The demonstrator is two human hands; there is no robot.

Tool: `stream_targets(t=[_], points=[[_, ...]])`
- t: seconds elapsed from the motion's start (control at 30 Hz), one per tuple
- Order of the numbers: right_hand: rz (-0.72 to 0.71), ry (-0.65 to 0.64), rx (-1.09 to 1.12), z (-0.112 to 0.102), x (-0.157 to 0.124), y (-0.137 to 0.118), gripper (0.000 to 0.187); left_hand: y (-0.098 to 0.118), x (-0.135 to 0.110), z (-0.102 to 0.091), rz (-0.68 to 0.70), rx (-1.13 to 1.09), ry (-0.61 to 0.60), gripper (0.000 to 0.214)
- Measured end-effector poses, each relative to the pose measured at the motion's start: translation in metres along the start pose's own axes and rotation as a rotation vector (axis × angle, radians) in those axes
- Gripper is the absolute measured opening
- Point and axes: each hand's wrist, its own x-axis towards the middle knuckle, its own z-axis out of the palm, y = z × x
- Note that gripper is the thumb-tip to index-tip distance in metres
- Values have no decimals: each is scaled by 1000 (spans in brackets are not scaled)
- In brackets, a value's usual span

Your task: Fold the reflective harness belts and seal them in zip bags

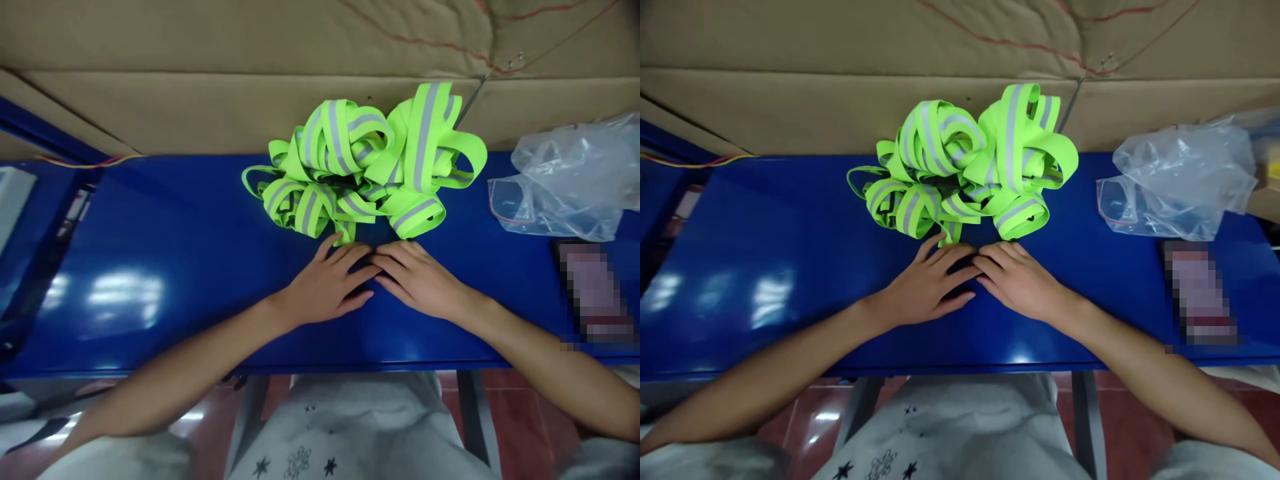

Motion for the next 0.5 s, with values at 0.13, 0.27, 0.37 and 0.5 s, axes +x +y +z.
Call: stream_targets(t=[0.13,0.27,0.37,0.5], points=[[7,-19,15,0,-2,0,35,-2,-3,-1,-8,-44,-31,51],[27,7,2,4,-5,-2,45,0,-9,-5,102,-36,24,84],[17,2,44,9,-5,-1,68,6,-11,-8,211,51,176,79],[-42,-76,96,12,-6,4,76,11,-8,-10,267,23,124,73]])
